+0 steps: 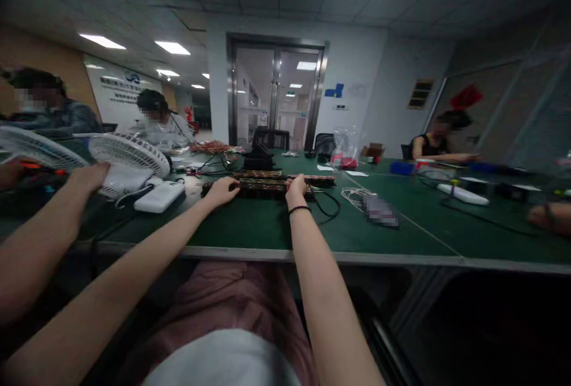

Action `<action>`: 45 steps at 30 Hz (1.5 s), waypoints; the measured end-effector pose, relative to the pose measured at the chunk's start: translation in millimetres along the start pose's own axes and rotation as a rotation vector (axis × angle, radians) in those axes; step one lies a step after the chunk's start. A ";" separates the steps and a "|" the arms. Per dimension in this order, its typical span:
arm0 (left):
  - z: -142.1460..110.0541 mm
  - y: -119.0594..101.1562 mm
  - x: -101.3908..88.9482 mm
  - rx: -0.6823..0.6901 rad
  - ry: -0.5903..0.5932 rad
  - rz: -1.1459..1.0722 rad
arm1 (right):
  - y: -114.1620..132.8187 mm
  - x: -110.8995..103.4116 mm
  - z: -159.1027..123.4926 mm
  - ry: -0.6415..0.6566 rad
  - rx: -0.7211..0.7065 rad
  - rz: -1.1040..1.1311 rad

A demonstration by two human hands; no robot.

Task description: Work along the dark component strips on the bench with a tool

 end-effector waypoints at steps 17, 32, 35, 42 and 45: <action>2.0 5.4 2.3 0.009 -0.047 -0.029 | 4.2 -7.7 8.3 -0.117 -0.108 -0.062; 2.6 6.2 3.3 0.019 -0.061 -0.033 | 0.9 -8.6 10.1 -0.121 -0.051 -0.113; 3.4 7.6 4.8 0.023 -0.065 -0.042 | 0.8 -8.5 10.0 -0.115 -0.060 -0.123; 2.9 7.7 4.4 0.023 -0.065 -0.053 | -0.4 -10.1 9.2 -0.129 -0.064 -0.120; 2.4 6.8 3.8 0.026 -0.064 -0.050 | 0.2 -10.1 8.6 -0.128 -0.068 -0.132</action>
Point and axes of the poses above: each hand's wrist, its own z-axis towards the middle knuckle, its own x-axis out of the palm, y = z × x, the point moved 5 cm from there along z, towards the middle knuckle, and after that the axes turned 4 degrees about -z, right-handed, at the moved point
